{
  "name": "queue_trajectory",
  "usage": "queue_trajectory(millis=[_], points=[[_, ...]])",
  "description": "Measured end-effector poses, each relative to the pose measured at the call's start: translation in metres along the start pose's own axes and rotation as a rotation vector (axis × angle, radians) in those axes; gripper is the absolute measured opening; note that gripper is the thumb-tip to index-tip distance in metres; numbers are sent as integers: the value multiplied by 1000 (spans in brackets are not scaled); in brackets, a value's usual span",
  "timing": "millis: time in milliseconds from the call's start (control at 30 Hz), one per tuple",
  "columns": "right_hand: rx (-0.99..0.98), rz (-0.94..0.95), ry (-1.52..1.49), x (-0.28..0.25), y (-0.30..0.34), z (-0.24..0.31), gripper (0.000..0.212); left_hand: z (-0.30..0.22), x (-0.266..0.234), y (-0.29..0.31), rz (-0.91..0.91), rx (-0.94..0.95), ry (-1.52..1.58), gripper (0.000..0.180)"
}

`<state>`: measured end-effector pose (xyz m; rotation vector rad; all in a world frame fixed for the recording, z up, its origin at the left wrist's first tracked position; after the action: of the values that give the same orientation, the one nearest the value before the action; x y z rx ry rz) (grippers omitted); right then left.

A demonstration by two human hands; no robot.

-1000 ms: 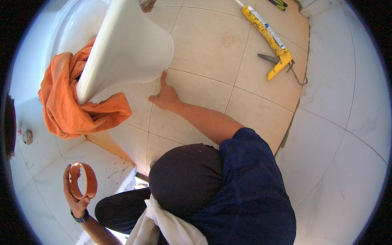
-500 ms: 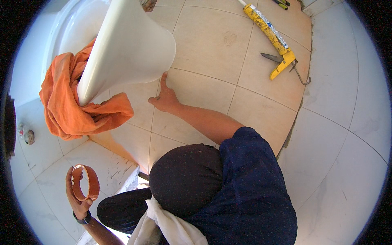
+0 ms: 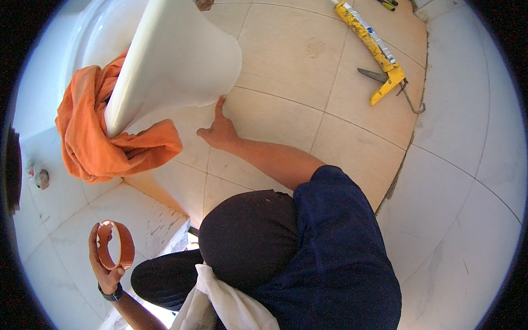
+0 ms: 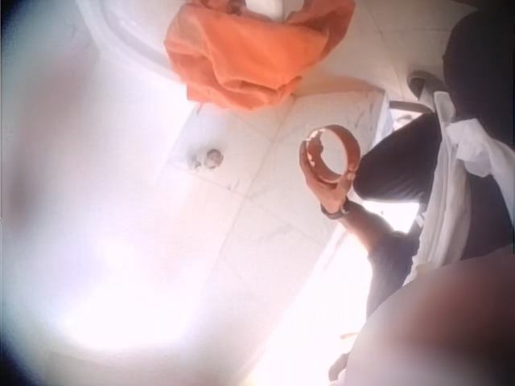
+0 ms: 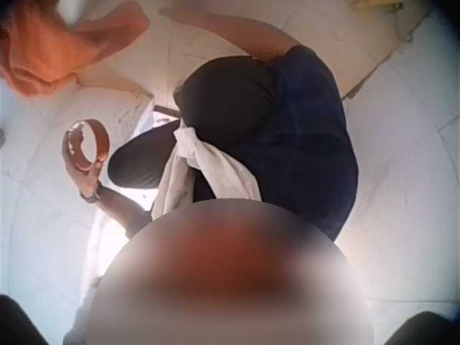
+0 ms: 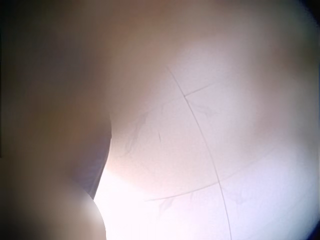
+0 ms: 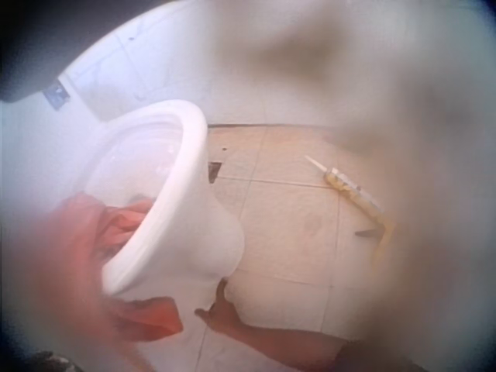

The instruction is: The person kneels on the floor and applies sealant around the base of a toilet using a caulking gun. They then wipe the sealant with a cloth and inspect the application.

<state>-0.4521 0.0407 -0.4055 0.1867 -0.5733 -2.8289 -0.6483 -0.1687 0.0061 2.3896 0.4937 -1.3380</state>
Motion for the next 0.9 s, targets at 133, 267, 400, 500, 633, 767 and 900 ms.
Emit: queue_trajectory(millis=[133,267,400,500,633,767,900], points=[[34,29,-11,6,-1,-5,132,-2,-5,0,-15,-11,-7,138],[38,6,-47,11,-3,-9,135,-6,-8,-2,-16,-30,-45,140],[26,-12,-59,14,-4,-9,133,-10,-7,-2,-46,-38,-29,140],[61,2,-80,16,-2,-9,128,-10,-4,-1,-75,-37,-1,139],[124,100,-257,23,6,-8,115,-9,-4,-1,-75,-33,7,139],[639,676,-671,32,43,-7,83,-17,-9,-3,-81,19,-33,132],[633,1237,-826,12,95,22,63,-20,-12,-4,-94,23,-57,126]])
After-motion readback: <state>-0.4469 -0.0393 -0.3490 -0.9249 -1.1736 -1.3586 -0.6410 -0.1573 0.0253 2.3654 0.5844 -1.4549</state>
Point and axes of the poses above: each hand's wrist, its own y-axis away from the middle knuckle, its own x-axis out of the palm, z = x × y, the point moved 2 cm from there along -y, towards the middle knuckle, and after that the axes turned 14 degrees about -z, right-handed, at the moved point
